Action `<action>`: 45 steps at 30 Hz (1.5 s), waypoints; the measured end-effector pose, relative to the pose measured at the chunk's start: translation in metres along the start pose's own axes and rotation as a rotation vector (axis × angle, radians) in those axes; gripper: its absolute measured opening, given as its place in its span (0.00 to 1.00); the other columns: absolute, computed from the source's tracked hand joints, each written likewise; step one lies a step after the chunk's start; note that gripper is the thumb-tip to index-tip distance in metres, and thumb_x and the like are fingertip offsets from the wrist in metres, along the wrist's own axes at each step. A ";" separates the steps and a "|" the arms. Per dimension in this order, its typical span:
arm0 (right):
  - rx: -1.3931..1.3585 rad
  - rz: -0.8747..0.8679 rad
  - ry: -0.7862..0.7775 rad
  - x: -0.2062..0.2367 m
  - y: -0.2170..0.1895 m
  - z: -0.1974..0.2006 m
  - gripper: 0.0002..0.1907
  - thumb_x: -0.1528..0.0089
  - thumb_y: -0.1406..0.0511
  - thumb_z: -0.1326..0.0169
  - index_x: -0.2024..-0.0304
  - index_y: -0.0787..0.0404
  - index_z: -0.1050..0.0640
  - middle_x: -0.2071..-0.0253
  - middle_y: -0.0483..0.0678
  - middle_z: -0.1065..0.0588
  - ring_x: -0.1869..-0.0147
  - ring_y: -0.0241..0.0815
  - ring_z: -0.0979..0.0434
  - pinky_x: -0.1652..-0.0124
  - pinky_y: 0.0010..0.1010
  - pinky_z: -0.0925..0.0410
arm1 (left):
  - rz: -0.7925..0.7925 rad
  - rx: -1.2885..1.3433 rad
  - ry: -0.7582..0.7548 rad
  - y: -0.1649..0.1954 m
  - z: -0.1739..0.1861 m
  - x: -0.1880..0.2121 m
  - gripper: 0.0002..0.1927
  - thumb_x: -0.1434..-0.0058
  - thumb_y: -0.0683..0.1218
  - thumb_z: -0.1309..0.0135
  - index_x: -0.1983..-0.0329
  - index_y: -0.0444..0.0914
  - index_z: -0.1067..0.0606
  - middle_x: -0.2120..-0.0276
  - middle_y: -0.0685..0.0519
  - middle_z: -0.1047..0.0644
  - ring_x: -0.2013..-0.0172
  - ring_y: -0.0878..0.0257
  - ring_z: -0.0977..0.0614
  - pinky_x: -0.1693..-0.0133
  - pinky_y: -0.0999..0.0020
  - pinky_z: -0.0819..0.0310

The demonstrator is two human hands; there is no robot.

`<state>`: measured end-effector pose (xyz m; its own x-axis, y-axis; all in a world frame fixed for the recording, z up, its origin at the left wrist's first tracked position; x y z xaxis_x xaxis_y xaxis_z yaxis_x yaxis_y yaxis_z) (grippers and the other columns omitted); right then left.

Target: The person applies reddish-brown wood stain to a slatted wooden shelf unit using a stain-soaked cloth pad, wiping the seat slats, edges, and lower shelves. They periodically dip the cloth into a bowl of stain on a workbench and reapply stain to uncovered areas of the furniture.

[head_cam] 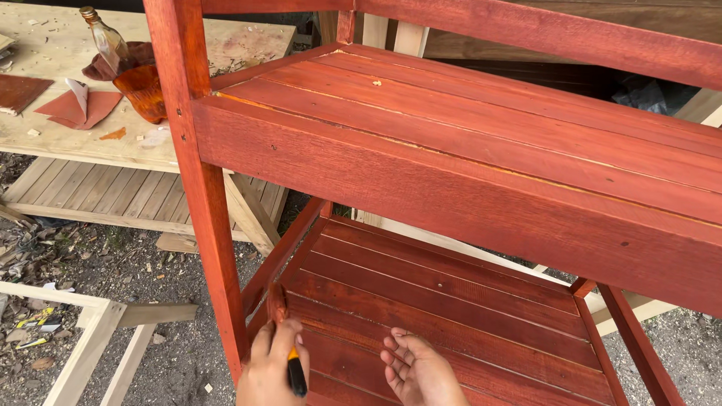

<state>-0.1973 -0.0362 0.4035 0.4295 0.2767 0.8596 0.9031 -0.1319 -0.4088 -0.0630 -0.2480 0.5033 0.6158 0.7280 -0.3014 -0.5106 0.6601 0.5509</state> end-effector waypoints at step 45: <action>-0.070 -0.002 0.035 -0.195 0.002 0.069 0.15 0.37 0.65 0.43 0.47 0.56 0.23 0.53 0.48 0.24 0.51 0.46 0.21 0.51 0.40 0.23 | -0.289 -0.280 -0.309 -0.004 -0.268 -0.181 0.19 0.35 0.47 0.49 0.41 0.44 0.30 0.38 0.38 0.31 0.51 0.41 0.19 0.54 0.52 0.20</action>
<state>-0.2789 -0.0253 0.2136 0.4264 0.2441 0.8710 0.9012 -0.1978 -0.3857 -0.3336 -0.3327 0.3474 0.8828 0.4475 -0.1432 -0.4084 0.8815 0.2368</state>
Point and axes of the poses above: each hand's wrist, its own x-axis away from the middle knuckle, its own z-axis out of the back of the hand, y = z × x, the point moved 6 cm from there along -x, towards the middle knuckle
